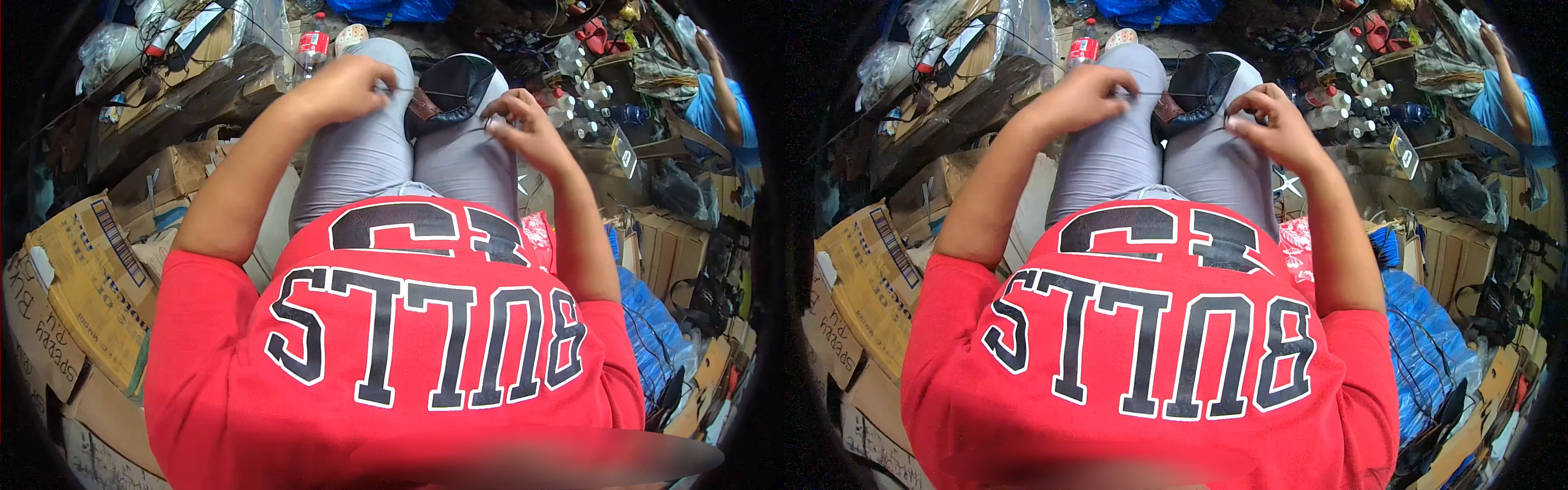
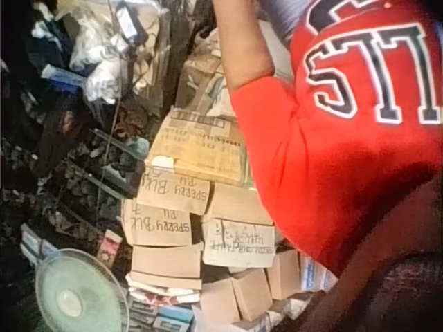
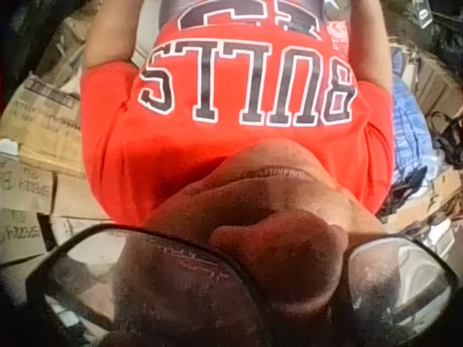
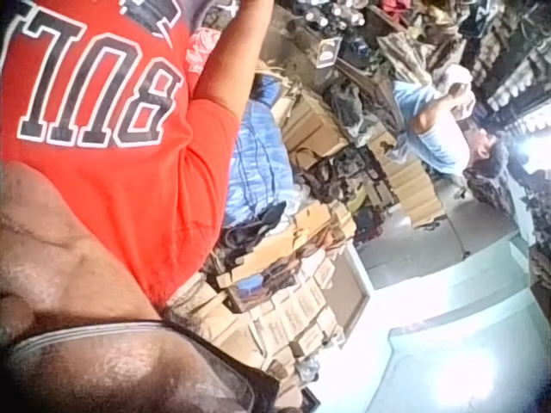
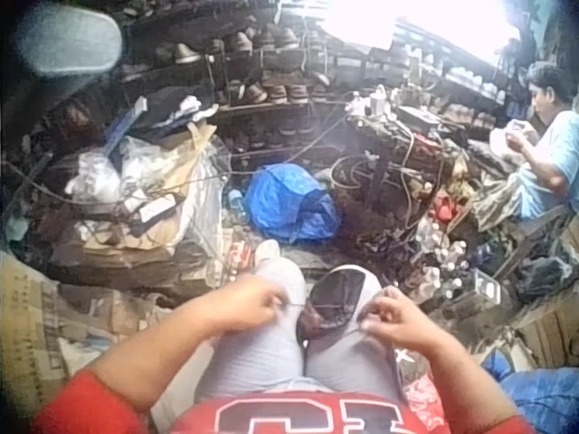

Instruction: Manually stitching the upper portion of a shoe using a needle and thread.

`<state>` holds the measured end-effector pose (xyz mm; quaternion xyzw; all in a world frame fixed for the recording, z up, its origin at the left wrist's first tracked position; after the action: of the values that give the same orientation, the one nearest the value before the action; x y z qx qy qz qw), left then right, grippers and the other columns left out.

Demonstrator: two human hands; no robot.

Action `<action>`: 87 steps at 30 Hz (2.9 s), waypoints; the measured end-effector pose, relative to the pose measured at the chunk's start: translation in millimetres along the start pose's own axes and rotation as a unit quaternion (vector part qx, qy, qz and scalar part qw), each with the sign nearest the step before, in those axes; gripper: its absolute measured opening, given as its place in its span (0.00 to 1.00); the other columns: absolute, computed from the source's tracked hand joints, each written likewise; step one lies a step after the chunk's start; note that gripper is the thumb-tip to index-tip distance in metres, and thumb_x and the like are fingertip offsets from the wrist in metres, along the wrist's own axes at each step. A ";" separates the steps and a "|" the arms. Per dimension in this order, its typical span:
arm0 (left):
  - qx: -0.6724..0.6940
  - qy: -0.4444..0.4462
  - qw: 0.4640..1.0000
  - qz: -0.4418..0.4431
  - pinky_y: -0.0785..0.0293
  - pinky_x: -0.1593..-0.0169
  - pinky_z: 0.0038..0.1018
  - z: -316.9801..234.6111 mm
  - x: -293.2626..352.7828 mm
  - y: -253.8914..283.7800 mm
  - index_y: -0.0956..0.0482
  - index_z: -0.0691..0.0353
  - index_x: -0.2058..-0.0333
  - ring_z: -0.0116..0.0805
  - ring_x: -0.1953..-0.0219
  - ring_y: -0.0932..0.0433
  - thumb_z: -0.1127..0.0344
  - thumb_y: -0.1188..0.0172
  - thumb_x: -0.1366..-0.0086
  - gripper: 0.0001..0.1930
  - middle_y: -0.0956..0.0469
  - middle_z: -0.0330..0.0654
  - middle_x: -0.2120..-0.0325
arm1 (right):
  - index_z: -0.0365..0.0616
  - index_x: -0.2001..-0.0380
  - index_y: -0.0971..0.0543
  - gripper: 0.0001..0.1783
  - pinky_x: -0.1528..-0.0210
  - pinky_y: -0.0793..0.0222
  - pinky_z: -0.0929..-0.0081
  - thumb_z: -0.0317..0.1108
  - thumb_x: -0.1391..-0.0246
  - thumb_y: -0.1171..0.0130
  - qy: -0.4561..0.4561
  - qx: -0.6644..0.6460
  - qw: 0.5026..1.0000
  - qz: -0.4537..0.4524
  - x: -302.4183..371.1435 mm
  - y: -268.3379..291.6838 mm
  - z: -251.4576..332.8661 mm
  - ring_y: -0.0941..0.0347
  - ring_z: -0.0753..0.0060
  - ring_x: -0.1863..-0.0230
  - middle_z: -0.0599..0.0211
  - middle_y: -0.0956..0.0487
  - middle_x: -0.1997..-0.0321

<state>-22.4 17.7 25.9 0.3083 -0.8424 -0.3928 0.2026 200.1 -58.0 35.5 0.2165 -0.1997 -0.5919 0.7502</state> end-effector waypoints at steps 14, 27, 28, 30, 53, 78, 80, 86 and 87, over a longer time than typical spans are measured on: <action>0.845 -0.030 0.534 0.000 0.32 0.60 0.29 -8.3 -54.3 -17.3 0.32 0.60 0.68 0.32 0.70 0.33 0.58 0.54 0.32 0.11 0.31 0.41 0.76 | 0.52 0.87 0.42 0.25 0.70 0.44 0.74 0.49 0.36 0.63 -0.065 -0.707 0.700 -0.084 -11.5 0.6 -28.5 0.54 0.77 0.85 0.76 0.47 0.88; 0.241 0.098 0.961 -0.091 0.33 0.52 0.25 89.6 12.6 67.0 0.24 0.61 0.54 0.29 0.59 0.26 0.60 0.38 0.44 0.20 0.24 0.43 0.59 | 0.40 0.49 0.28 0.25 0.50 0.35 0.76 0.36 0.50 0.39 -0.221 0.021 0.969 -0.105 94.9 86.4 -135.3 0.30 0.71 0.52 0.62 0.26 0.52; 0.302 0.092 0.932 -0.177 0.33 0.51 0.26 87.0 24.4 80.6 0.24 0.61 0.53 0.30 0.57 0.27 0.62 0.37 0.46 0.22 0.25 0.43 0.56 | 0.41 0.49 0.27 0.23 0.52 0.34 0.77 0.36 0.49 0.40 -0.221 -0.015 0.966 -0.130 85.5 88.0 -116.0 0.30 0.73 0.54 0.65 0.27 0.52; 0.294 0.052 0.938 -0.178 0.34 0.48 0.34 43.0 7.2 79.5 0.30 0.62 0.49 0.36 0.53 0.27 0.52 0.38 0.46 0.29 0.29 0.50 0.52 | 0.40 0.55 0.24 0.18 0.55 0.34 0.78 0.37 0.48 0.41 -0.148 -0.049 0.979 -0.134 48.6 74.9 -64.9 0.29 0.77 0.59 0.68 0.25 0.58; 0.234 -0.083 0.955 0.161 0.33 0.55 0.24 -57.6 -99.2 -23.8 0.19 0.59 0.61 0.24 0.64 0.27 0.63 0.35 0.48 0.15 0.21 0.35 0.67 | 0.44 0.64 0.18 0.10 0.70 0.37 0.81 0.29 0.52 0.38 -0.015 0.072 0.995 -0.063 7.9 25.6 29.8 0.33 0.79 0.75 0.70 0.27 0.76; 0.283 -0.062 0.934 0.208 0.33 0.50 0.22 -40.9 -96.0 -38.9 0.22 0.57 0.53 0.25 0.59 0.25 0.72 0.41 0.46 0.19 0.20 0.39 0.60 | 0.44 0.67 0.18 0.07 0.73 0.38 0.80 0.29 0.52 0.40 -0.035 0.190 0.980 -0.035 -11.2 16.8 39.4 0.34 0.78 0.76 0.69 0.29 0.77; 0.280 -0.061 0.934 0.212 0.33 0.51 0.21 -42.5 -96.8 -37.9 0.22 0.57 0.53 0.25 0.59 0.25 0.72 0.41 0.45 0.19 0.20 0.38 0.60 | 0.44 0.67 0.18 0.07 0.73 0.38 0.80 0.29 0.52 0.40 -0.039 0.181 0.982 -0.032 -11.3 17.0 37.6 0.33 0.78 0.76 0.69 0.28 0.77; 0.276 -0.055 0.934 0.223 0.32 0.53 0.21 -48.1 -96.7 -35.0 0.22 0.58 0.54 0.25 0.61 0.25 0.71 0.40 0.46 0.18 0.20 0.37 0.62 | 0.46 0.68 0.18 0.09 0.65 0.30 0.74 0.33 0.55 0.38 -0.060 0.182 0.981 -0.040 -9.8 16.4 35.7 0.24 0.63 0.70 0.58 0.22 0.71; 0.273 -0.049 0.934 0.225 0.31 0.54 0.21 -48.9 -96.6 -34.6 0.21 0.58 0.54 0.25 0.62 0.25 0.71 0.39 0.46 0.18 0.20 0.37 0.63 | 0.46 0.67 0.18 0.09 0.64 0.30 0.74 0.32 0.55 0.38 -0.052 0.199 0.977 -0.047 -9.5 16.0 37.0 0.23 0.64 0.69 0.58 0.21 0.71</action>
<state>88.9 39.7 18.9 0.1348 -0.9733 -0.1062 0.1525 190.4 -48.7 74.7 0.3396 -0.3421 -0.5854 0.6518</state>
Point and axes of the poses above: each hand's wrist, its own x-axis away from the middle knuckle, its own y-axis out of the back of the hand, z = x × y, the point moved 7 cm from there along -x, towards the middle knuckle
